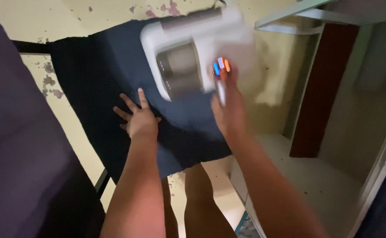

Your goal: Use a handheld vacuum to clean a chair cushion and then attach it to a chair frame.

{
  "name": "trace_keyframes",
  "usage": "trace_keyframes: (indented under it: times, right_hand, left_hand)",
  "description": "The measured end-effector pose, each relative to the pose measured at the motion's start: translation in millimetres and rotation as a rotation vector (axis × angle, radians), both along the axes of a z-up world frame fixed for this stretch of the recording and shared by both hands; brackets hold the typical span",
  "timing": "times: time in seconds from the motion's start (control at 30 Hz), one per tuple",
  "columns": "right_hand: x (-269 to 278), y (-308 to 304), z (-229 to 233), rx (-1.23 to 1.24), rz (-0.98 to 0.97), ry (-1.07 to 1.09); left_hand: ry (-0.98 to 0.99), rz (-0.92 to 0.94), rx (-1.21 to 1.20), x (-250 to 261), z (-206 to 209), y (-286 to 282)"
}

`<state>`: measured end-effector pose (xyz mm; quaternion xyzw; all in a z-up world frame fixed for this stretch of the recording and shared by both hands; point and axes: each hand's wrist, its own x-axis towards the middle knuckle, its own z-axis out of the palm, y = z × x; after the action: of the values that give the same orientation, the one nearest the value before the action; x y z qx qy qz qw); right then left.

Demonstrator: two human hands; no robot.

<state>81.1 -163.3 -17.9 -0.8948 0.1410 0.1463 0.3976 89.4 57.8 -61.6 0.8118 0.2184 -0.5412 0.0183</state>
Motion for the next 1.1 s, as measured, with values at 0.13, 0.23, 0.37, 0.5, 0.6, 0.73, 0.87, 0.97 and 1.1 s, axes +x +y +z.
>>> trace_keyframes:
  times: [0.13,0.23,0.37,0.5,0.6,0.73,0.87,0.97,1.1]
  right_hand:
    - [-79.0,-50.4,20.0,-0.233,0.150,0.062]
    - [-110.6,-93.9,26.1,-0.334,0.074,0.354]
    - [-61.8,-93.8,48.0,-0.516,0.437,0.210]
    - [25.2,-42.1,57.1,-0.559,0.918,0.037]
    - [79.8,15.8,49.2,-0.481,1.145,0.154]
    - [86.1,40.9,45.8,-0.495,1.287,-0.078]
    - [81.5,9.0,56.1,-0.612,1.129,0.422]
    - [81.0,-22.6,72.9,-0.723,1.046,0.594]
    - [72.6,-84.2,63.8,-0.787,0.981,0.538]
  left_hand:
    - [-0.007,0.009,-0.048,-2.4,-4.3,2.9]
    - [-0.011,0.024,-0.029,-5.2,-1.3,3.0]
    - [-0.147,0.004,0.011,-22.5,5.7,8.2]
    - [-0.246,0.356,-0.049,-33.6,28.6,23.5]
    - [-0.727,0.231,-0.231,-93.0,-35.2,60.2]
    - [-0.718,0.256,-0.191,-70.1,-4.8,55.8]
    - [-0.397,0.252,-0.112,-55.6,-0.3,46.6]
    - [-0.398,0.194,-0.069,-53.2,-3.3,47.5]
    - [-0.264,0.294,-0.108,-36.9,27.2,42.1]
